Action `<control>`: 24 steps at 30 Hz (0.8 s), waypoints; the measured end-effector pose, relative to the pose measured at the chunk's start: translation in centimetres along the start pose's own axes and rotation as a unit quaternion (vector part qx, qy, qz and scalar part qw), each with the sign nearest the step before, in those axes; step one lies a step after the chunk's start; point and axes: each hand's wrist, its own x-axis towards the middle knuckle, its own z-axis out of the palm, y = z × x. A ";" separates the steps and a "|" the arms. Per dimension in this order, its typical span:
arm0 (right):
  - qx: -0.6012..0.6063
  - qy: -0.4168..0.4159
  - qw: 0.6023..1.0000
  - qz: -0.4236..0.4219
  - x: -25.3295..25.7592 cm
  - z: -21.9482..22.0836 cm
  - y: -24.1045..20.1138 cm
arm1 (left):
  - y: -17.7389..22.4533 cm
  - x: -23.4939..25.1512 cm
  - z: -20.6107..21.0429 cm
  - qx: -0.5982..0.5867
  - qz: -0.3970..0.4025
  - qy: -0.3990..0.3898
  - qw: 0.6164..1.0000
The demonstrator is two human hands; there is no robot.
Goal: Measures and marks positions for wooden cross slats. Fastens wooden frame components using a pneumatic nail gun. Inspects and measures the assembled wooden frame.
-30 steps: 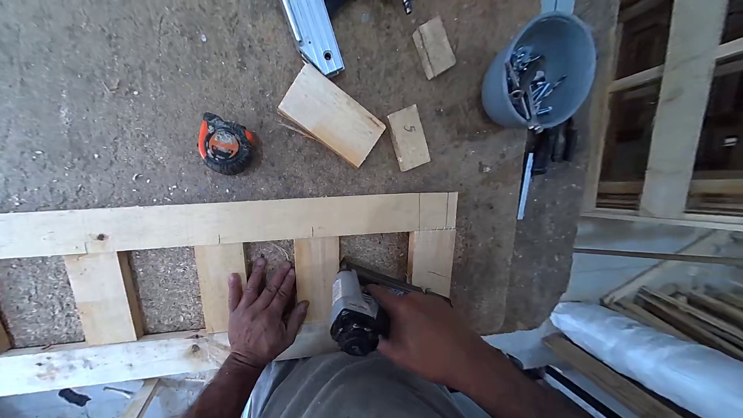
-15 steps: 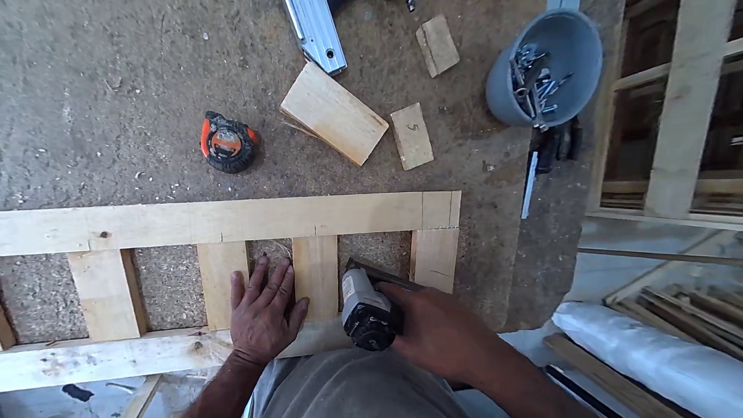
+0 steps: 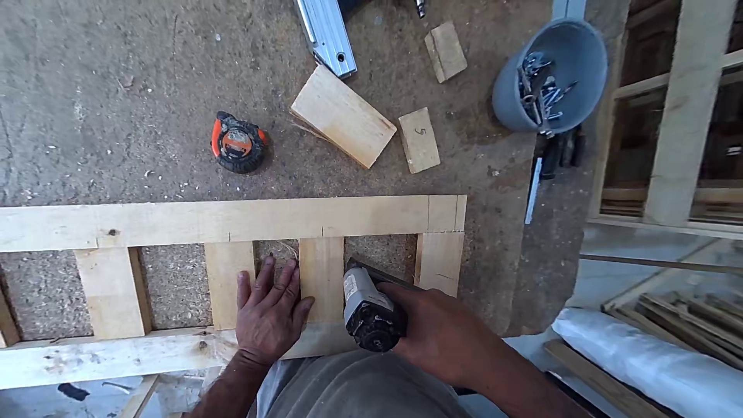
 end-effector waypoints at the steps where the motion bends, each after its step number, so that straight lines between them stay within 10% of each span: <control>1: -0.005 -0.001 1.000 -0.013 -0.3 0.1 -0.1 | 0.0 0.0 0.1 -0.006 0.001 0.003 1.000; 24: -0.043 -0.039 0.995 -0.079 -1.4 3.5 -0.2 | -0.1 -0.6 -0.3 -0.040 0.044 0.003 0.998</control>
